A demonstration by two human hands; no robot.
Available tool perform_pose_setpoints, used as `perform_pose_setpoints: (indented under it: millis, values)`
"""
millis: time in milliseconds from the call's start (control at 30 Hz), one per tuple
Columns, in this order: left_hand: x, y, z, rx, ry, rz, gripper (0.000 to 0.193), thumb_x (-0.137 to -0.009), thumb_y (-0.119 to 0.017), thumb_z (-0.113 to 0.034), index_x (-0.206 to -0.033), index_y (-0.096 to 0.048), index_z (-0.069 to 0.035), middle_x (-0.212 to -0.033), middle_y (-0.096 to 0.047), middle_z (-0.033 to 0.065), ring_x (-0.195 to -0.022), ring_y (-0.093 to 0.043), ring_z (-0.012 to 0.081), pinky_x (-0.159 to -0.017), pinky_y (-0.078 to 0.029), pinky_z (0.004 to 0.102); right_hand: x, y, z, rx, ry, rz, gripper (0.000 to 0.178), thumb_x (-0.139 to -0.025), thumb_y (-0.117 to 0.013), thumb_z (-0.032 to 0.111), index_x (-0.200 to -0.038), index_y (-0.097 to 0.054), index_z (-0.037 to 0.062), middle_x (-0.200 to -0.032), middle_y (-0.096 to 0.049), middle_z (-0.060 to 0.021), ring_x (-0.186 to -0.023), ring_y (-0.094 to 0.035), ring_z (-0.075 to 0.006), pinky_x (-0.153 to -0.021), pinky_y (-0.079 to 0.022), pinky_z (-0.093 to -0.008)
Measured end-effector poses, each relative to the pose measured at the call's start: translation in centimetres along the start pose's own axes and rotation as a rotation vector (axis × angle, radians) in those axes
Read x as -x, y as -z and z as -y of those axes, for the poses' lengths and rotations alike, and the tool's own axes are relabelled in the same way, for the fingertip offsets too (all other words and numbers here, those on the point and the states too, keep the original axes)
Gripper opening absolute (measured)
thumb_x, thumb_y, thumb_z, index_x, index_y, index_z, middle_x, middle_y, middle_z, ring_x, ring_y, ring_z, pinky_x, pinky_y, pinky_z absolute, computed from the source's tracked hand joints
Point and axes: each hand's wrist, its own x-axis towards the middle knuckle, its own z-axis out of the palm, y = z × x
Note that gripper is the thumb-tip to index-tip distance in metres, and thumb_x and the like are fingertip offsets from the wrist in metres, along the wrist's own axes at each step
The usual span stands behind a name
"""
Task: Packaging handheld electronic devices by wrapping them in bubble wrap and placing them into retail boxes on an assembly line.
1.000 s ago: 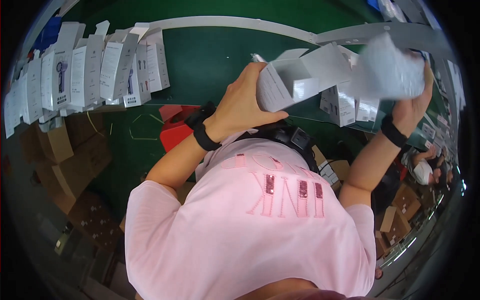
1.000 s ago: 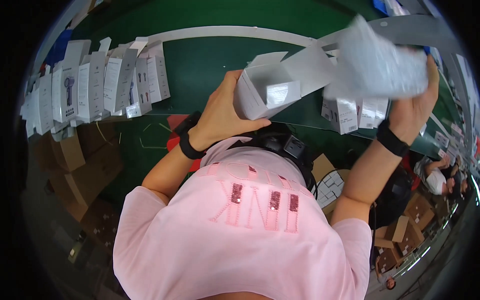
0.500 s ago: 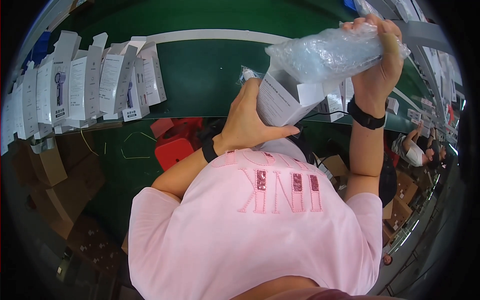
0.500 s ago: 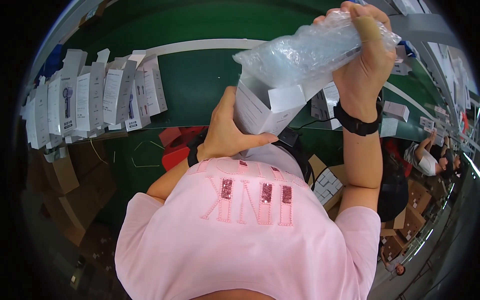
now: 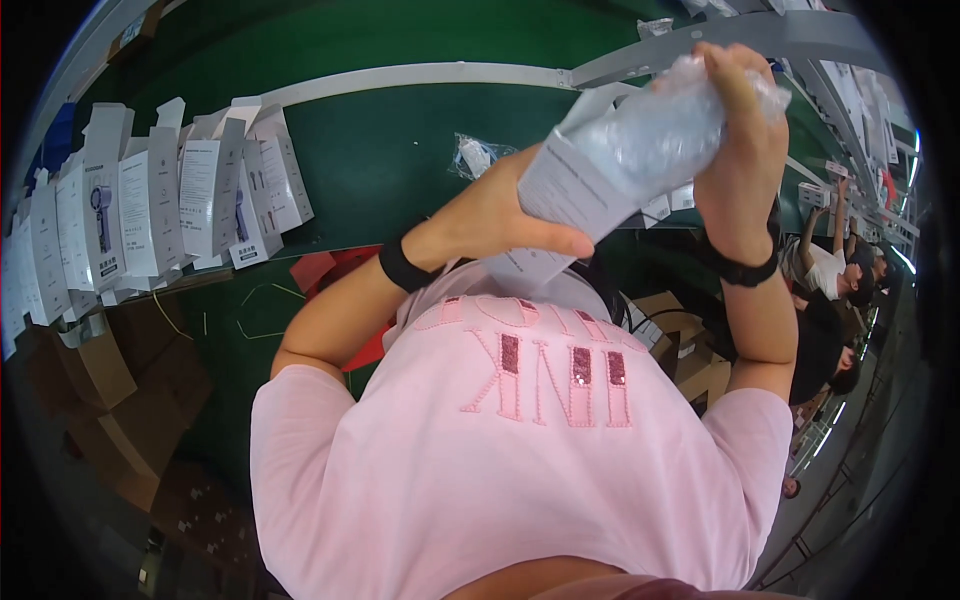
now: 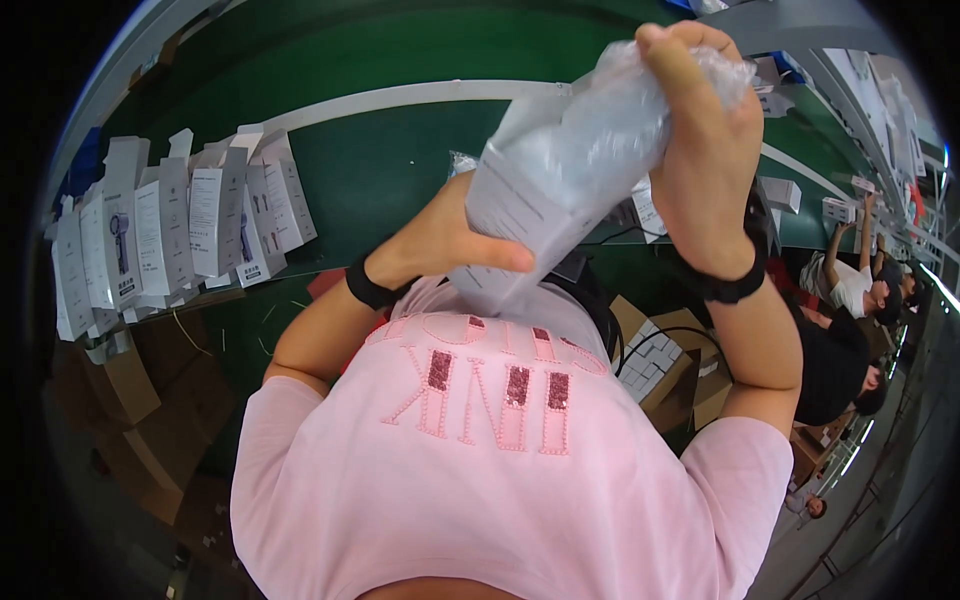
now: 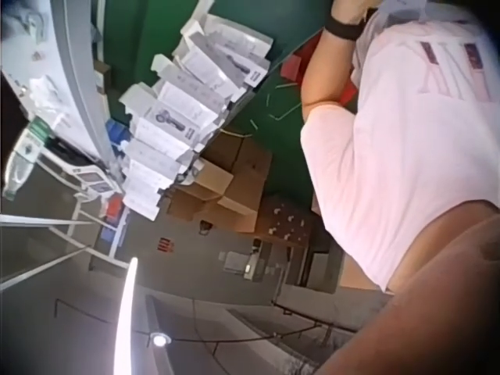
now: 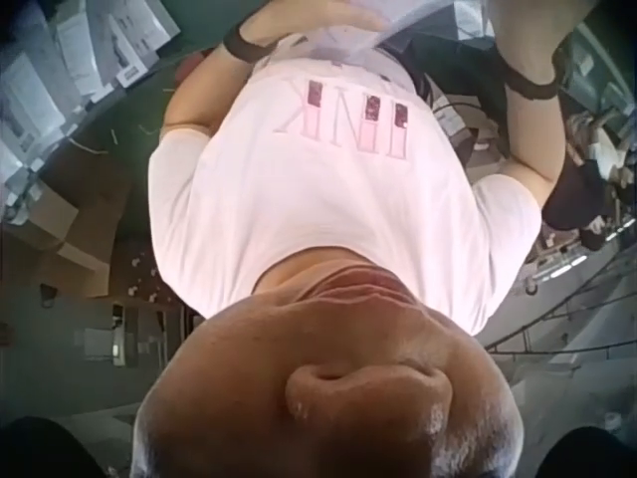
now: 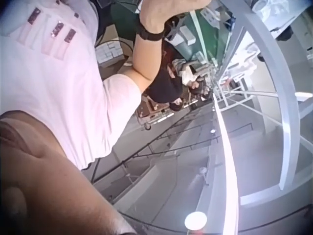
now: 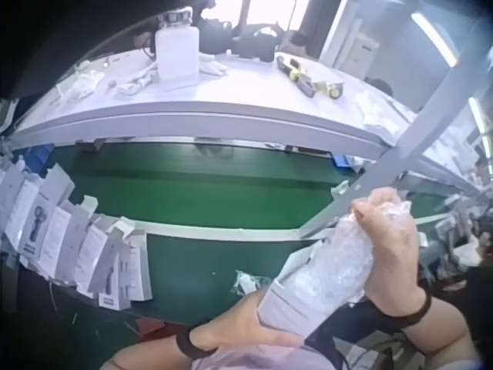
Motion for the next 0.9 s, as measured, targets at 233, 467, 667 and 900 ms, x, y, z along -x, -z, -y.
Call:
perform_pose_setpoints:
  millis: [233, 467, 667, 900]
  values:
    - [0.7, 0.5, 1.1, -0.371, -0.242, -0.217, 0.097, -0.056, -0.094, -0.030, -0.130, -0.040, 0.002, -0.118, -0.054, 0.0159, -0.111, -0.054, 0.0240, -0.097, -0.043, 0.0340, -1.3, 2.4, 3.3, -0.562, -0.309, 0.574, 0.033, -0.093, -0.054, 0.015, -0.122, -0.060, 0.0004, -0.109, -0.060, -0.0103, -0.100, -0.056, -0.0225, -0.089, -0.043, -0.0318]
    - [5.7, 6.9, 4.9, -0.307, -0.389, -0.780, 0.086, -0.064, -0.089, -0.019, -0.132, -0.040, -0.001, -0.116, -0.056, 0.0120, -0.109, -0.056, 0.0215, -0.092, -0.048, 0.0345, -0.6, -7.4, -0.5, -0.639, -0.424, 0.144, 0.025, -0.091, -0.062, 0.007, -0.115, -0.065, 0.0016, -0.104, -0.070, -0.0091, -0.100, -0.063, -0.0161, -0.087, -0.049, -0.0293]
    - [12.9, 9.9, 2.9, -0.256, -0.188, -0.936, 0.073, -0.070, -0.082, -0.008, -0.131, -0.042, -0.001, -0.117, -0.057, 0.0111, -0.107, -0.058, 0.0203, -0.093, -0.046, 0.0340, 13.9, -26.5, -4.5, -0.065, -0.658, 0.737, 0.048, -0.082, -0.074, 0.025, -0.122, -0.055, 0.0043, -0.107, -0.062, -0.0190, -0.100, -0.062, -0.0352, -0.088, -0.050, -0.0386]
    - [10.8, 9.0, 4.4, -0.318, -0.122, -0.961, 0.067, -0.071, -0.085, -0.014, -0.124, -0.047, 0.000, -0.113, -0.061, 0.0101, -0.102, -0.061, 0.0193, -0.089, -0.048, 0.0335, 12.2, -27.1, -3.4, -0.351, -0.514, 0.466, 0.026, -0.082, -0.069, 0.016, -0.104, -0.061, 0.0050, -0.089, -0.065, -0.0111, -0.080, -0.064, -0.0269, -0.071, -0.051, -0.0361]
